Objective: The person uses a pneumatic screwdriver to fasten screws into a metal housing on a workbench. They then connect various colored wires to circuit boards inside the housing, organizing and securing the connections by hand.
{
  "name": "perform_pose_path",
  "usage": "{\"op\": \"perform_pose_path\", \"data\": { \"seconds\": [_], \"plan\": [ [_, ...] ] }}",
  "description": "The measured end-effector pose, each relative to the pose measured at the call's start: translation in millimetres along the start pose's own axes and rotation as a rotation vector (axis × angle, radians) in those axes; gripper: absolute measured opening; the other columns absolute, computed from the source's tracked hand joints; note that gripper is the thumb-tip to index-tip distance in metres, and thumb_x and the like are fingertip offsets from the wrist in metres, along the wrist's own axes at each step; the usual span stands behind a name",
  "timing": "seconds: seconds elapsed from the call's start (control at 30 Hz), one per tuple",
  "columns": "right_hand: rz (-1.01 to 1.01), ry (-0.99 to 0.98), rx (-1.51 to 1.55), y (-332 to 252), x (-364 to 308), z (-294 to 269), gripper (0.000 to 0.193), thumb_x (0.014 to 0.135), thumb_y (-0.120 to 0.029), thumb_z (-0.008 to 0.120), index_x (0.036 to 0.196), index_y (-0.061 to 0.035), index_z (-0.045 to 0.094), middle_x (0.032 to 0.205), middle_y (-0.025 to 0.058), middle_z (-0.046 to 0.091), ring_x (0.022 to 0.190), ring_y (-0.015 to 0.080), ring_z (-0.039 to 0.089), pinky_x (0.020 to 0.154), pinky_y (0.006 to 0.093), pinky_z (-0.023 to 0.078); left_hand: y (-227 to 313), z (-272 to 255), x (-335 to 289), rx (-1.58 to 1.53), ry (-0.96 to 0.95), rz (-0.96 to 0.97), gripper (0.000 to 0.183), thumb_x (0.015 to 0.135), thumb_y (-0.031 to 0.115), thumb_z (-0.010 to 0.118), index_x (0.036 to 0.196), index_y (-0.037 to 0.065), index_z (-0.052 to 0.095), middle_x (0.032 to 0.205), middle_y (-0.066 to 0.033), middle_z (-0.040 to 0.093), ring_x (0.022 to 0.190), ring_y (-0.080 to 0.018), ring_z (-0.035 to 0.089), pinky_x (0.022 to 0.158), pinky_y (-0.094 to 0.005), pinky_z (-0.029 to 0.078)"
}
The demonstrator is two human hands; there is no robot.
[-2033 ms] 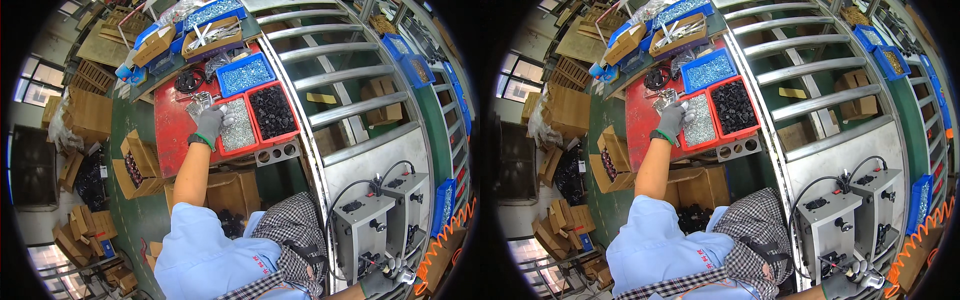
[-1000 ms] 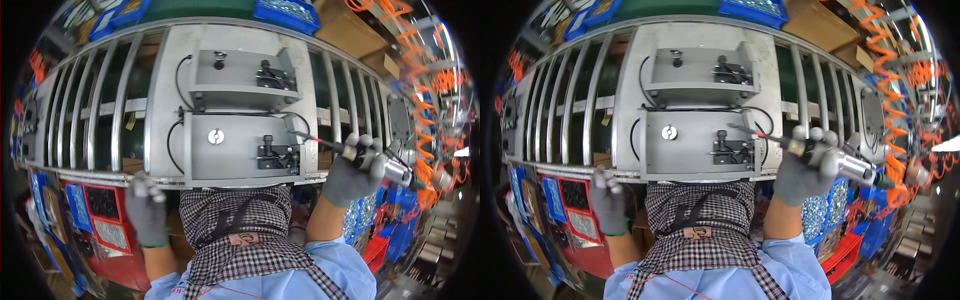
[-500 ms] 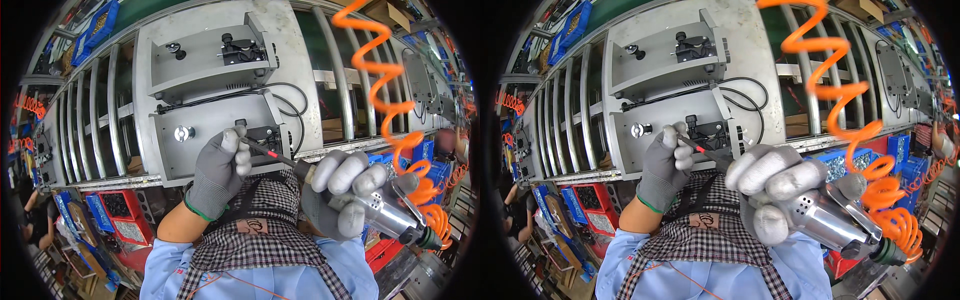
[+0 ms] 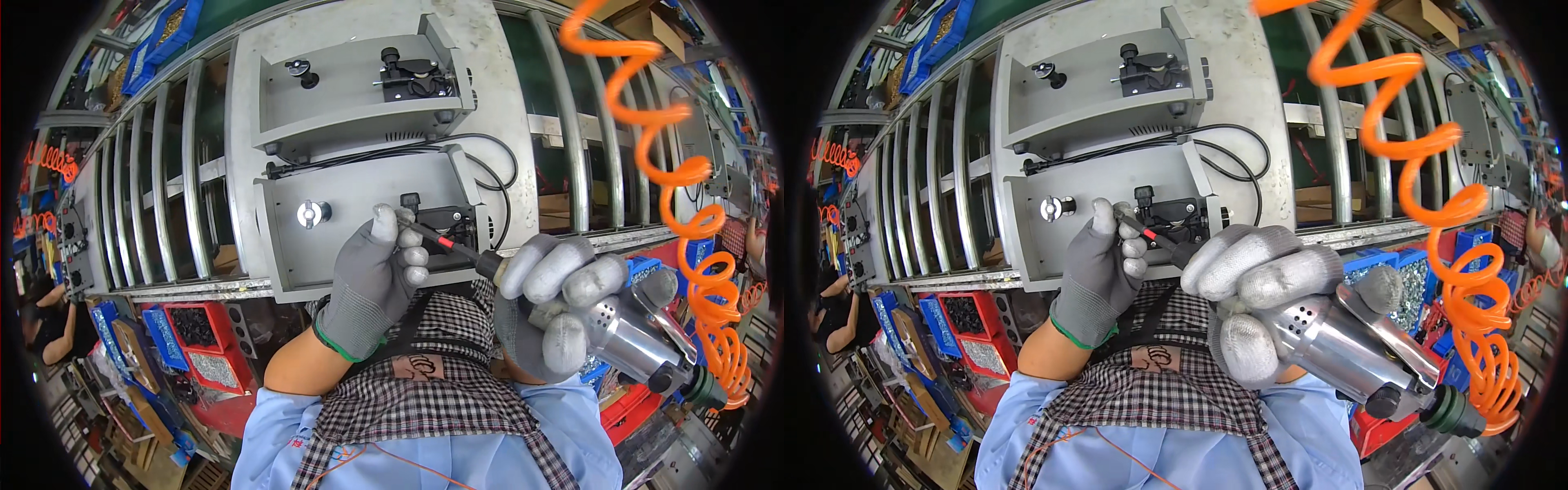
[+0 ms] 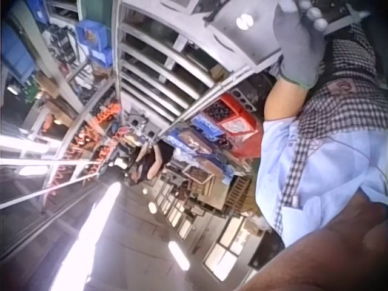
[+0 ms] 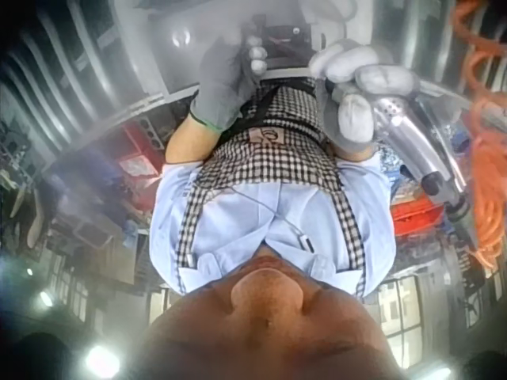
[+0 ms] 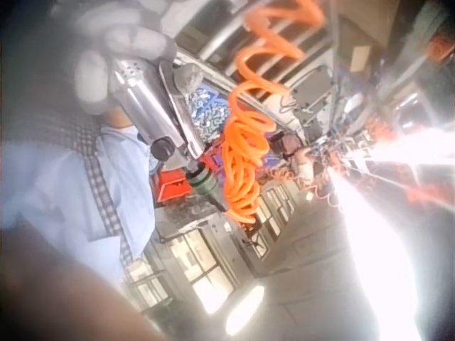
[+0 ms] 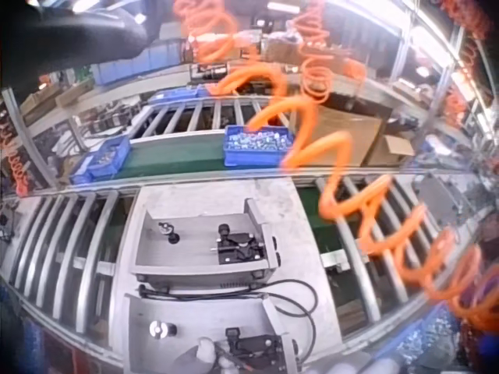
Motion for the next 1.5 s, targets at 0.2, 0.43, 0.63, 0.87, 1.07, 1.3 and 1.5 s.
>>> {"op": "perform_pose_path", "data": {
  "seconds": [0.2,0.43,0.63,0.87,1.07,1.3,1.5],
  "plan": [
    [0.021,-0.044,0.012,-2.2,-4.1,0.3,0.039,0.078,-0.014,0.078,0.103,0.0005,0.053,0.081,0.0207,0.061,0.065,0.0294,0.062,0.057,0.0389,0.053,1.6,-4.3,-4.0,0.018,0.009,-0.013,0.037,0.094,0.042,0.055,0.1,0.005,0.052,0.074,-0.0005,0.054,0.061,-0.0103,0.053,0.05,-0.0227,0.049],
    [-0.032,-0.05,0.018,-6.0,-8.0,-3.0,0.042,0.078,-0.021,0.079,0.103,0.0006,0.053,0.08,0.0217,0.061,0.065,0.0319,0.063,0.058,0.0411,0.055,0.5,-3.6,-7.9,0.109,0.031,-0.007,0.037,0.093,0.042,0.057,0.098,0.005,0.053,0.071,-0.0019,0.056,0.057,-0.0129,0.054,0.047,-0.0246,0.045],
    [-0.057,0.056,-0.001,-10.9,-10.5,-4.7,0.036,0.079,-0.012,0.076,0.102,0.0013,0.052,0.079,0.0215,0.061,0.067,0.031,0.064,0.059,0.0409,0.055,-0.7,-4.9,-8.4,0.114,0.02,-0.018,0.037,0.092,0.042,0.058,0.097,0.005,0.053,0.07,-0.0024,0.056,0.057,-0.0139,0.055,0.047,-0.0247,0.046],
    [-0.009,-0.022,-0.027,-7.0,-13.1,2.0,0.033,0.08,-0.007,0.074,0.103,0.0008,0.051,0.079,0.0206,0.06,0.066,0.0302,0.062,0.061,0.0408,0.055,0.4,-0.3,-7.6,0.119,0.043,-0.003,0.038,0.092,0.042,0.06,0.095,0.004,0.053,0.07,-0.0027,0.055,0.058,-0.0132,0.055,0.047,-0.0248,0.047],
    [-0.026,-0.053,-0.021,-1.3,-9.7,16.0,0.036,0.083,-0.011,0.07,0.11,0.0002,0.05,0.089,0.0206,0.058,0.077,0.0293,0.06,0.067,0.0442,0.054,-3.8,-0.7,1.5,0.01,0.017,-0.035,0.037,0.092,0.039,0.061,0.098,0.003,0.055,0.077,-0.0023,0.056,0.064,-0.0124,0.056,0.051,-0.0239,0.049],
    [0.064,0.05,-0.201,-12.6,11.1,-4.0,0.031,0.084,-0.01,0.058,0.113,-0.0078,0.048,0.072,0.0015,0.039,0.059,0.0126,0.032,0.049,0.0277,0.03,32.4,-20.4,-19.7,0.036,-0.021,0.278,0.048,0.098,0.029,0.049,0.129,-0.007,0.043,0.115,-0.0194,0.056,0.097,-0.0255,0.061,0.086,-0.036,0.053],
    [-0.022,-0.084,-0.552,-21.4,-10.6,-16.5,0.065,0.082,-0.009,0.067,0.14,-0.0142,0.037,0.096,0.0043,0.055,0.072,0.0201,0.053,0.052,0.033,0.047,48.4,-25.9,-26.2,0.094,-0.075,0.273,0.043,0.097,0.013,0.041,0.134,-0.009,0.037,0.128,-0.0245,0.05,0.115,-0.0312,0.058,0.093,-0.038,0.055]
  ]
}}
Point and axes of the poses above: each hand's wrist, its own x-axis towards the middle knuckle, its own z-axis out of the palm, y = z × x, the point moved 10 cm from there along x, towards the middle knuckle
